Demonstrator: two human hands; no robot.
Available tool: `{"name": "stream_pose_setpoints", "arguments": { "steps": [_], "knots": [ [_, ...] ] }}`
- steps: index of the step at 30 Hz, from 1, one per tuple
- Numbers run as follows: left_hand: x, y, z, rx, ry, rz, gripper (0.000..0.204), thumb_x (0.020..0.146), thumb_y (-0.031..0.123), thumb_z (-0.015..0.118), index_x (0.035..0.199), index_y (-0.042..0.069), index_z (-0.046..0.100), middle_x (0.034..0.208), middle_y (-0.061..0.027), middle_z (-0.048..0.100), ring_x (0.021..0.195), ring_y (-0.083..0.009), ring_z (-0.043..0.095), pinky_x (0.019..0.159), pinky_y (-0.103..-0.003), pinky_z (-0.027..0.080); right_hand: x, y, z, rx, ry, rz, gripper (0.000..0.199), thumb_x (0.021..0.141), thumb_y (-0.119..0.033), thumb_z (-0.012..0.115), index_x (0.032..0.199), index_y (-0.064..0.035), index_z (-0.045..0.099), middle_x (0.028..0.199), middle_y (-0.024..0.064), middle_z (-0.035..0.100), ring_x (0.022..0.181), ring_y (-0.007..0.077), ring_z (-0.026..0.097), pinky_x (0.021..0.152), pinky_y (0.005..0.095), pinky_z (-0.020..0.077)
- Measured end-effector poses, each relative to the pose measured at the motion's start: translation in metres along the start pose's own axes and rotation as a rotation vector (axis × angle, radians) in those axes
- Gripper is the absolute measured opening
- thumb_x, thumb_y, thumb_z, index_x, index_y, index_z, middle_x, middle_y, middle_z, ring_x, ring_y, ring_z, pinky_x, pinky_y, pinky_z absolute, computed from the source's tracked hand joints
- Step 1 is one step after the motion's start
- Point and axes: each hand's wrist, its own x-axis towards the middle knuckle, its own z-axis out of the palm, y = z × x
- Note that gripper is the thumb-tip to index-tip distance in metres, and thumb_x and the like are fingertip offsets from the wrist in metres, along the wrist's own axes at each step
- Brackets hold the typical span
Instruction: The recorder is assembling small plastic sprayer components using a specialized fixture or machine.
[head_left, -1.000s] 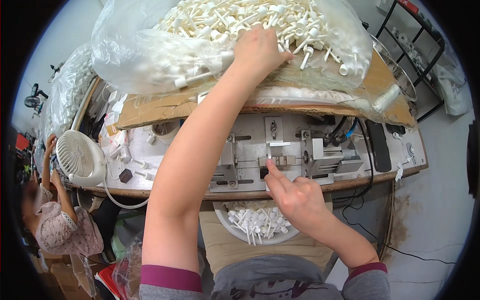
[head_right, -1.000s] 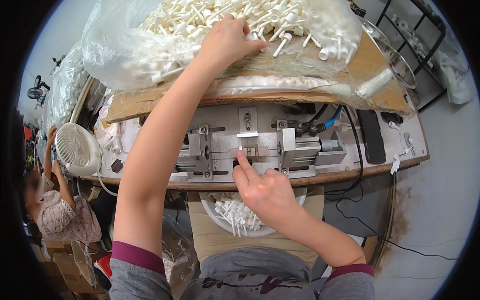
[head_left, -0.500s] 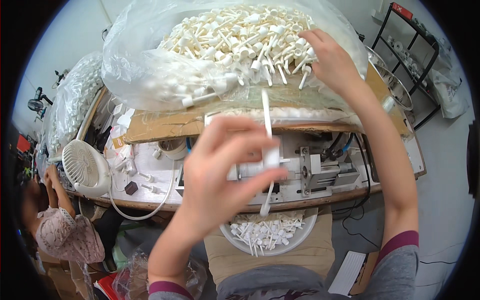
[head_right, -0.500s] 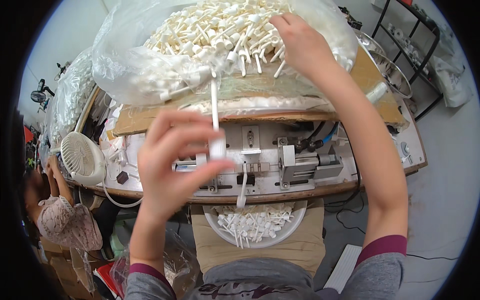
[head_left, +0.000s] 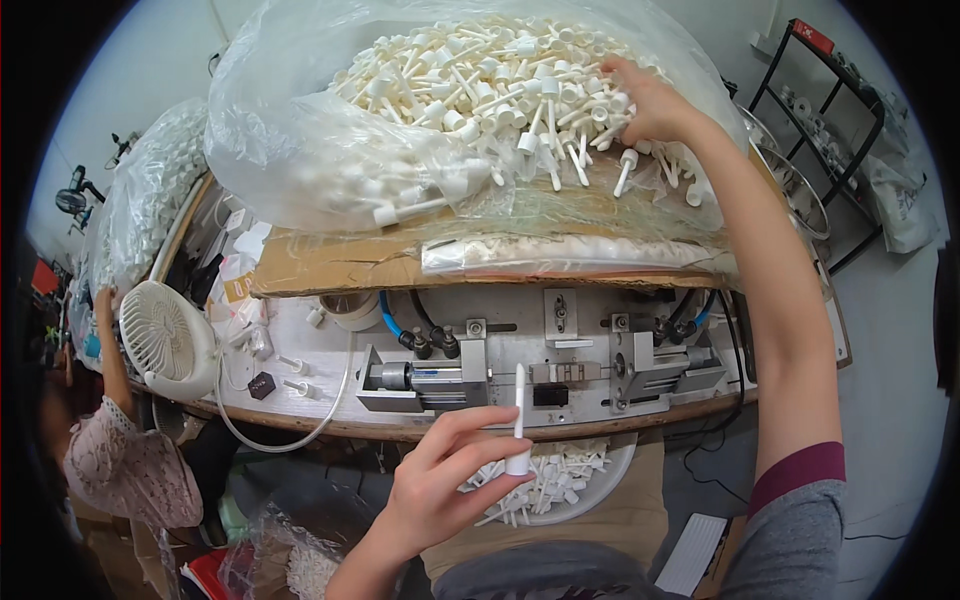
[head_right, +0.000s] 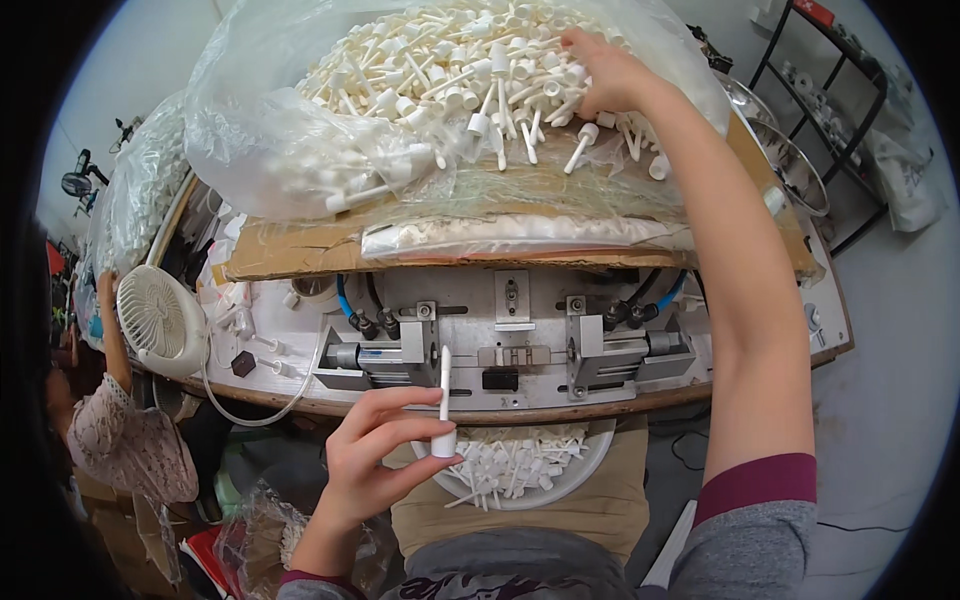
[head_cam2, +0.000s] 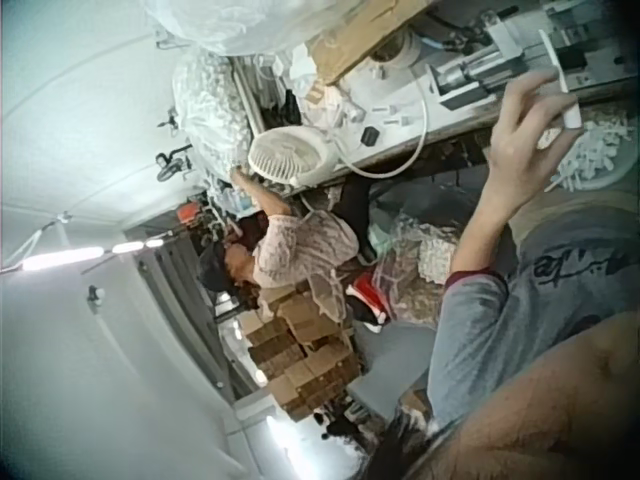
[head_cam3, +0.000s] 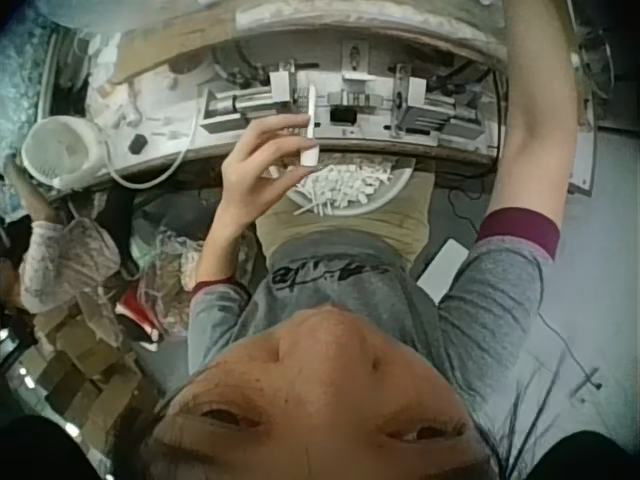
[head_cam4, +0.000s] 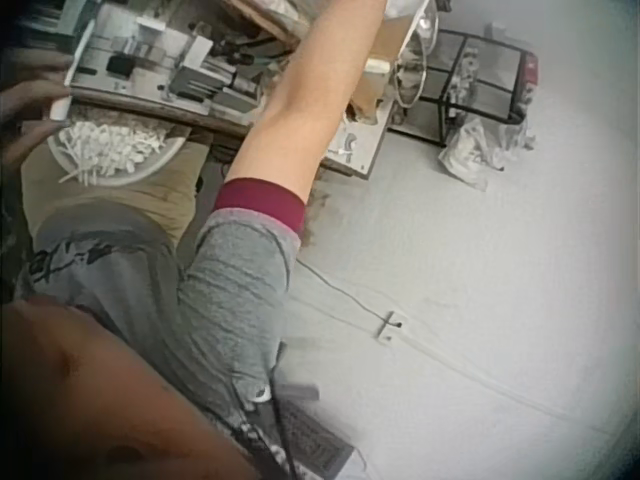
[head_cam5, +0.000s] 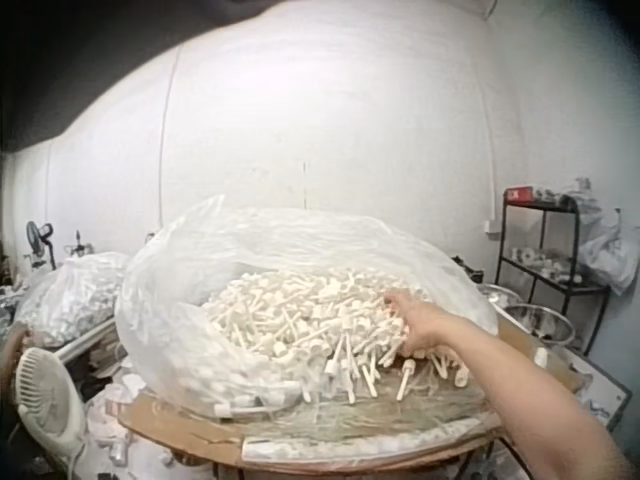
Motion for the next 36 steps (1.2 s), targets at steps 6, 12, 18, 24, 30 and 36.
{"name": "stream_pose_setpoints", "arguments": {
  "steps": [6, 12, 18, 24, 30, 36],
  "knots": [
    [0.006, 0.0, 0.022, 0.028, 0.011, 0.005, 0.035, 0.07, 0.003, 0.087, 0.102, 0.002, 0.074, 0.123, -0.0134, 0.062, 0.087, -0.017, 0.07, 0.076, -0.03, 0.059, -0.012, -0.004, 0.011, -0.021, 0.051, -0.046, 0.09, 0.058, -0.013, 0.079, 0.141, -0.0167, 0.044, 0.132, 0.0158, 0.055, 0.116, 0.0361, 0.059, 0.097, 0.0421, 0.0506],
    [0.0, -0.006, 0.036, 0.032, 0.011, -0.029, 0.032, 0.072, 0.004, 0.085, 0.102, 0.002, 0.074, 0.122, -0.0124, 0.063, 0.087, -0.0169, 0.07, 0.076, -0.029, 0.058, -0.049, -0.047, 0.0, 0.018, -0.024, 0.001, 0.076, 0.063, -0.019, 0.08, 0.133, -0.0147, 0.052, 0.123, 0.0135, 0.058, 0.108, 0.0333, 0.062, 0.091, 0.0422, 0.0514],
    [0.003, -0.004, 0.058, 0.262, 0.042, 0.068, 0.032, 0.072, 0.007, 0.084, 0.101, 0.003, 0.072, 0.124, -0.0137, 0.066, 0.084, -0.0211, 0.069, 0.073, -0.031, 0.057, -0.065, -0.069, -0.001, 0.031, 0.037, -0.012, 0.069, 0.064, -0.019, 0.081, 0.128, -0.0132, 0.055, 0.118, 0.0141, 0.058, 0.107, 0.0341, 0.062, 0.089, 0.0428, 0.0516],
    [0.0, -0.014, 0.073, 0.443, 0.013, 0.085, 0.032, 0.071, 0.009, 0.082, 0.101, 0.002, 0.07, 0.127, -0.0136, 0.067, 0.078, -0.022, 0.069, 0.068, -0.032, 0.055, -0.077, -0.097, -0.009, 0.039, 0.021, 0.004, 0.068, 0.067, -0.016, 0.079, 0.13, -0.0136, 0.055, 0.117, 0.0147, 0.058, 0.11, 0.0355, 0.061, 0.091, 0.0427, 0.0514],
    [0.0, -0.016, 0.073, 0.603, -0.068, 0.067, 0.03, 0.074, 0.012, 0.08, 0.101, 0.004, 0.071, 0.128, -0.0115, 0.067, 0.073, -0.021, 0.07, 0.065, -0.031, 0.054, -0.085, -0.1, -0.017, 0.052, 0.005, -0.101, 0.072, 0.067, -0.02, 0.084, 0.132, -0.0132, 0.056, 0.121, 0.0133, 0.058, 0.113, 0.0324, 0.06, 0.096, 0.0418, 0.0509],
    [0.013, -0.017, 0.066, 0.636, -0.129, 0.033, 0.027, 0.075, 0.015, 0.08, 0.1, 0.009, 0.072, 0.128, -0.0085, 0.068, 0.062, -0.0214, 0.067, 0.058, -0.03, 0.052, -0.098, -0.083, -0.024, -0.017, 0.152, -0.209, 0.05, 0.07, -0.028, 0.087, 0.114, -0.011, 0.07, 0.118, 0.0067, 0.06, 0.109, 0.0274, 0.06, 0.094, 0.0399, 0.0507]
  ]
}}
